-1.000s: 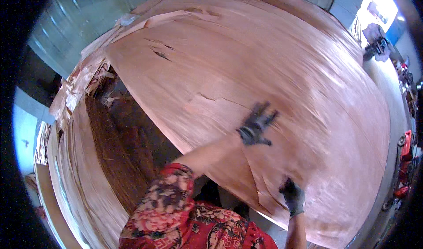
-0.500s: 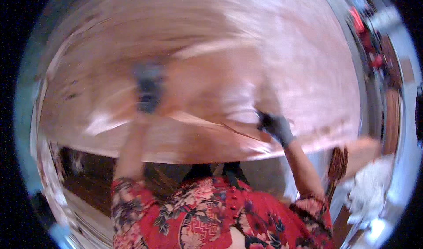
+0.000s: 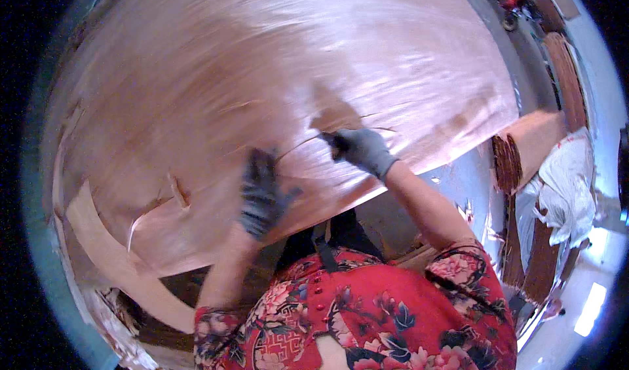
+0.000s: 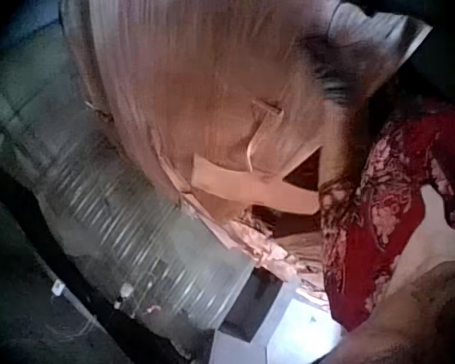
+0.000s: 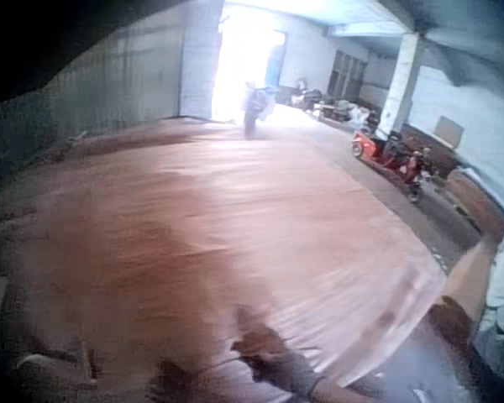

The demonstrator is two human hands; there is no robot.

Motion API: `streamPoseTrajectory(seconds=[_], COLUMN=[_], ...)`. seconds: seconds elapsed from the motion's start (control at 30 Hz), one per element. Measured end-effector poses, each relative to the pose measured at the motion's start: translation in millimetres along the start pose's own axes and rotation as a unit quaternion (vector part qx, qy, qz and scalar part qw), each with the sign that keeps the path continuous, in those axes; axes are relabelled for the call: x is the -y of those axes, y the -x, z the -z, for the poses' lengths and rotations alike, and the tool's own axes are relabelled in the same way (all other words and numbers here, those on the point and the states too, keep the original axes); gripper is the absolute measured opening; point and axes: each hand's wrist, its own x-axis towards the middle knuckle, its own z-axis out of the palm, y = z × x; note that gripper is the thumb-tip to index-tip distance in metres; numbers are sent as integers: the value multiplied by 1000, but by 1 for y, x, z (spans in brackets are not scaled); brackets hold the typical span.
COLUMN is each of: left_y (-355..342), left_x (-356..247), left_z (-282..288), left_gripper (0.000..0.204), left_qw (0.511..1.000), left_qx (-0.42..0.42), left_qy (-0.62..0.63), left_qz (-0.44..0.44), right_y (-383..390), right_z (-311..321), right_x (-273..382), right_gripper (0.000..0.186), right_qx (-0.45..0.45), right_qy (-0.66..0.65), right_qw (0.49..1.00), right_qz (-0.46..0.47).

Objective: The person applies thin wood veneer sheets to a large flat panel, smoothing them by hand and trimming excess with a utility knife. They use small pieces of tape to secure the veneer edges and continue layering sheets across the surface.

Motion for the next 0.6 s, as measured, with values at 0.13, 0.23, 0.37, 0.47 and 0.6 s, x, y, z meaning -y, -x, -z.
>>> streamPoseTrajectory(seconds=[0.13, 0.23, 0.37, 0.47, 0.6], left_y=[-11, -11, -11, -11, -10], left_x=[-51, -48, -45, -46, -43], left_z=[-55, -53, -50, -49, -45], left_gripper=[88, 89, 88, 89, 92], left_qw=[987, 980, 975, 962, 958], left_qx=[157, 184, 182, 204, 206], left_qy=[-21, -80, -123, -183, -197], left_qz=[-3, -5, -18, -23, -26], right_y=[4, 16, 24, 14, 4], right_z=[-1, -3, -22, -38, -40], right_x=[-2, 5, 3, -11, -19], right_gripper=[28, 31, 27, 36, 51], right_qx=[-29, -64, -224, -299, -344], right_qy=[-31, -65, 28, 108, 128], right_qw=[999, 995, 974, 948, 928], right_qz=[-4, -43, -6, 31, 59])
